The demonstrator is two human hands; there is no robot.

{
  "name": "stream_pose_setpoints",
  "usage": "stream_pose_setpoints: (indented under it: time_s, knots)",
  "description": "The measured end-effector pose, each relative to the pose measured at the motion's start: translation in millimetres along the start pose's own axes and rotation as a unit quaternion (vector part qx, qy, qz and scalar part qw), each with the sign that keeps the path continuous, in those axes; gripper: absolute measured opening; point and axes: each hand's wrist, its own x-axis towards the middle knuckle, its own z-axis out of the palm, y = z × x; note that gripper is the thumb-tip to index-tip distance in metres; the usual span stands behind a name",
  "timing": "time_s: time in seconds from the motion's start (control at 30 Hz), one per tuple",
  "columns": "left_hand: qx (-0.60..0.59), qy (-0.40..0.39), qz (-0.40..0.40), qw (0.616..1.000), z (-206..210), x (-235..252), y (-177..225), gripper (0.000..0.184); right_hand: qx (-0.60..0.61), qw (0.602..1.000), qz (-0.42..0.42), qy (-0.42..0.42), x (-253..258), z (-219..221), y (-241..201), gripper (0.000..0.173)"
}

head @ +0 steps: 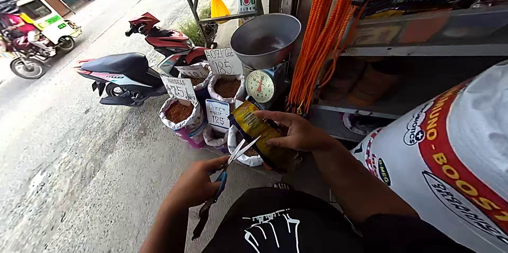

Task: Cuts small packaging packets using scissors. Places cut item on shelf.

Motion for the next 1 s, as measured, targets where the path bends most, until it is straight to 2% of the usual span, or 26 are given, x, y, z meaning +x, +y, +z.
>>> stream_pose_setpoints:
  time_s: [0.23, 0.47, 0.9, 1.0]
  knots:
    - [0.042, -0.010, 0.061, 0.997, -3, 5, 12, 0.056, 0.010, 1.000, 0.001, -0.011, -6, 7, -2, 0.078]
    - [0.065, -0.025, 0.082, 0.994, -8, 8, 13, 0.056, 0.021, 1.000, -0.008, -0.012, -9, 14, 0, 0.076]
    - [0.100, -0.038, 0.071, 0.992, -15, 0, 8, 0.053, -0.024, 0.999, -0.024, -0.005, -10, 25, -1, 0.075]
    - [0.117, -0.022, 0.091, 0.989, -15, -2, 5, 0.053, -0.007, 0.999, -0.042, -0.014, -9, 28, 0, 0.075]
